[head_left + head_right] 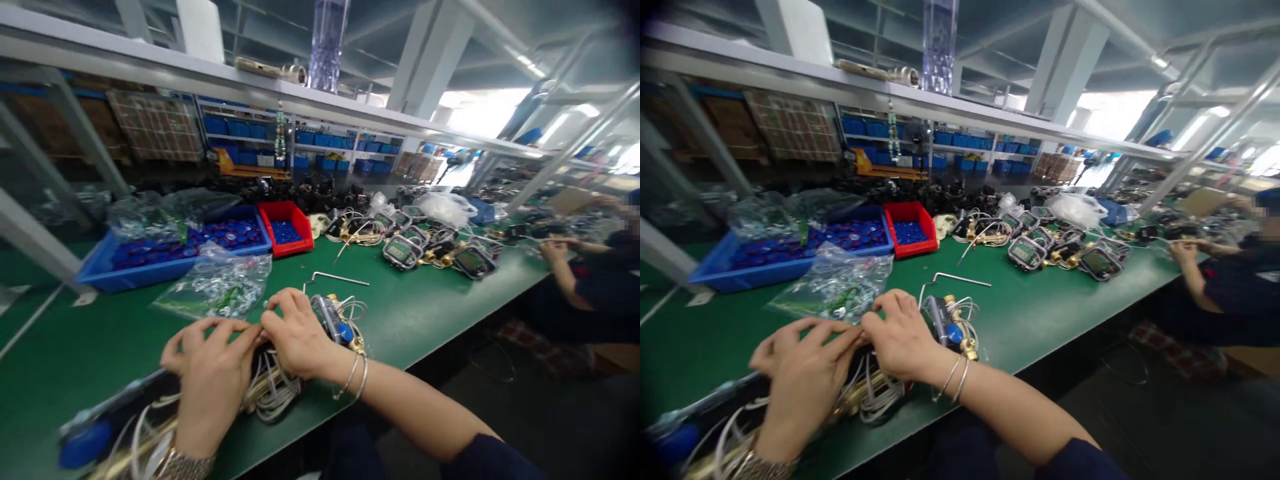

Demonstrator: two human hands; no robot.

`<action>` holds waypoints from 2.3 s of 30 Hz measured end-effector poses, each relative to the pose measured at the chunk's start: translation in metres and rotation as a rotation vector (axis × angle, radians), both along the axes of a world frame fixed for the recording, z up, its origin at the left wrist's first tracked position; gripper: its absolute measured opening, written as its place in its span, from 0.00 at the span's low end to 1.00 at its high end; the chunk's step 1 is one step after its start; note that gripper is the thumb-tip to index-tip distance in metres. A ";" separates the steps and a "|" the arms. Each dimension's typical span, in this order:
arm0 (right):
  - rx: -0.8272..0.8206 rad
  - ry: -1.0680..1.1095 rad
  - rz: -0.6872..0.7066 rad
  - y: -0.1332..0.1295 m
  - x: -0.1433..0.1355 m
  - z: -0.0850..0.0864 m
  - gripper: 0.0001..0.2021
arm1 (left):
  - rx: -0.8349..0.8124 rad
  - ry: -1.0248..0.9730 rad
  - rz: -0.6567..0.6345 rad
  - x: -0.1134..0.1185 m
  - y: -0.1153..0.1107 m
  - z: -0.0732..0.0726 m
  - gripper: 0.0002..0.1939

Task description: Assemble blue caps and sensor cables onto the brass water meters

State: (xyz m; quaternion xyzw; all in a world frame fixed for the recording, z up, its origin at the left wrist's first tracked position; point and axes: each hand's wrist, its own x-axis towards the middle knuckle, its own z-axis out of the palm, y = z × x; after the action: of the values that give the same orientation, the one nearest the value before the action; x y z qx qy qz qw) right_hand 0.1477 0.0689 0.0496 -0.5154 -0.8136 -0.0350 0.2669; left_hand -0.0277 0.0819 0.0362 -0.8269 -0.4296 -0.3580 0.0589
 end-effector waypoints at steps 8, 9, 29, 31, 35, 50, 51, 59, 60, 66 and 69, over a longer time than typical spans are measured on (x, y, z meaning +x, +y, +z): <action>-0.088 -0.092 0.037 0.001 0.002 0.005 0.09 | -0.068 0.069 0.112 0.008 -0.011 0.015 0.05; -0.048 -0.154 0.085 0.003 0.005 0.009 0.07 | -0.098 0.066 0.109 0.007 -0.009 0.015 0.06; -0.708 -0.085 0.177 0.112 0.015 0.025 0.09 | -0.288 -0.011 0.067 -0.006 -0.019 -0.005 0.25; -0.807 -0.124 0.155 0.133 0.006 0.012 0.08 | -0.280 -0.028 0.041 -0.012 -0.023 -0.004 0.25; -0.949 -0.212 0.124 0.150 -0.015 -0.011 0.13 | -0.255 -0.060 0.003 -0.023 -0.031 0.002 0.25; -0.591 0.030 0.589 0.038 -0.002 0.097 0.12 | -0.215 -0.161 0.031 -0.040 -0.034 0.025 0.10; -0.568 0.022 0.530 0.035 0.009 0.099 0.12 | -0.289 -0.209 -0.016 -0.042 -0.035 0.025 0.12; -0.569 0.071 0.391 0.023 0.023 0.085 0.16 | -0.475 -0.271 -0.055 -0.028 -0.042 0.027 0.16; -0.576 0.097 0.429 0.018 0.015 0.087 0.17 | -0.477 -0.249 -0.062 -0.024 -0.042 0.027 0.16; -0.504 0.154 0.431 0.025 0.003 0.102 0.28 | -0.485 -0.227 0.019 -0.025 -0.040 0.024 0.17; -0.782 0.348 0.529 0.038 0.009 0.102 0.25 | -0.466 -0.249 0.040 -0.029 -0.038 0.026 0.16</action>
State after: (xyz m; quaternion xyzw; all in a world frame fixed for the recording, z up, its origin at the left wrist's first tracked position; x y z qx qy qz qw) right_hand 0.1566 0.1071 0.1512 -0.3511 -0.8120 0.4278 0.1853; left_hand -0.0569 0.0441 0.0626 -0.7592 -0.5205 -0.3471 -0.1792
